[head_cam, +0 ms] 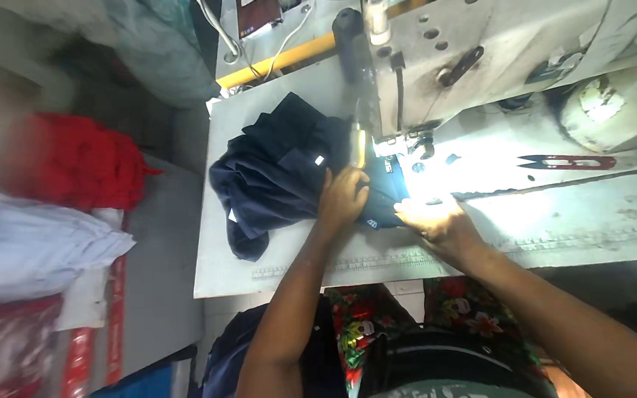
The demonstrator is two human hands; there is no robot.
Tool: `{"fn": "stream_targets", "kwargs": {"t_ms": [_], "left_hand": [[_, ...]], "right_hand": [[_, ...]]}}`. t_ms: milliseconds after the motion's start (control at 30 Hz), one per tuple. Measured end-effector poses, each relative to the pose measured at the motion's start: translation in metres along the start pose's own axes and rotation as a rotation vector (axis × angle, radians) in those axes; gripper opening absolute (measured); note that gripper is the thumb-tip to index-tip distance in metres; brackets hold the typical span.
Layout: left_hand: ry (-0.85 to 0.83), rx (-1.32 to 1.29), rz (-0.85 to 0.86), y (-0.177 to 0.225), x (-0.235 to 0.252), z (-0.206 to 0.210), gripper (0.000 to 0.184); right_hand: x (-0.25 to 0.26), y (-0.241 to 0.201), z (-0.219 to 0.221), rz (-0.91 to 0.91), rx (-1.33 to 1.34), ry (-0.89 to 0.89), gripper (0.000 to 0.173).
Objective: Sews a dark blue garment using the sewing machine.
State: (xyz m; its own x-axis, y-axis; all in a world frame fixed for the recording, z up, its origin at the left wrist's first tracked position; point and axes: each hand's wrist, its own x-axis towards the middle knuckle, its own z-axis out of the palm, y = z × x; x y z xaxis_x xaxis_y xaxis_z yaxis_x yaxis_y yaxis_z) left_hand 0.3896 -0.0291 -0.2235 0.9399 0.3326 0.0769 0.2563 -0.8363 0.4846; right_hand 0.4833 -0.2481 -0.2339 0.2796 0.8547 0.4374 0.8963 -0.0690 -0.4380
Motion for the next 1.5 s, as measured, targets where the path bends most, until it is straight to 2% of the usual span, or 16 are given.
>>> {"fn": "stream_targets", "kwargs": {"t_ms": [467,633,733,833,967,1033,1100,1167,1267,1500], "left_hand": [[-0.011,0.007,-0.024,-0.020,0.034,-0.005,0.031],[-0.118,-0.138,0.075,-0.007,0.023,-0.021,0.031],[-0.113,-0.095,0.220,-0.007,0.004,-0.027,0.032],[-0.075,0.017,0.353,0.017,-0.013,-0.034,0.026],[-0.133,-0.030,0.440,0.066,-0.039,-0.019,0.012],[-0.160,-0.151,0.388,0.070,-0.038,-0.014,0.014],[-0.080,-0.227,0.279,0.066,-0.029,-0.010,0.023],[0.023,-0.140,0.212,0.051,-0.019,0.002,0.024],[0.113,0.008,0.200,0.037,-0.021,0.020,0.026],[0.140,-0.020,0.227,0.030,-0.026,0.024,0.027]], "right_hand": [[0.024,0.018,0.008,0.022,-0.033,0.024,0.029],[0.027,0.028,0.011,0.023,0.006,0.000,0.030],[0.026,0.029,0.009,0.010,0.052,-0.037,0.029],[0.021,0.024,0.005,-0.051,0.032,-0.055,0.027],[0.004,0.010,-0.001,-0.116,-0.018,-0.006,0.019],[-0.004,0.010,-0.004,-0.101,-0.033,0.005,0.019],[-0.007,0.012,-0.009,-0.076,-0.039,0.002,0.020],[-0.007,0.012,-0.010,-0.082,-0.048,-0.001,0.017],[-0.008,0.011,-0.005,-0.087,-0.051,0.018,0.018],[-0.006,0.007,-0.003,-0.041,-0.080,0.020,0.020]]}}
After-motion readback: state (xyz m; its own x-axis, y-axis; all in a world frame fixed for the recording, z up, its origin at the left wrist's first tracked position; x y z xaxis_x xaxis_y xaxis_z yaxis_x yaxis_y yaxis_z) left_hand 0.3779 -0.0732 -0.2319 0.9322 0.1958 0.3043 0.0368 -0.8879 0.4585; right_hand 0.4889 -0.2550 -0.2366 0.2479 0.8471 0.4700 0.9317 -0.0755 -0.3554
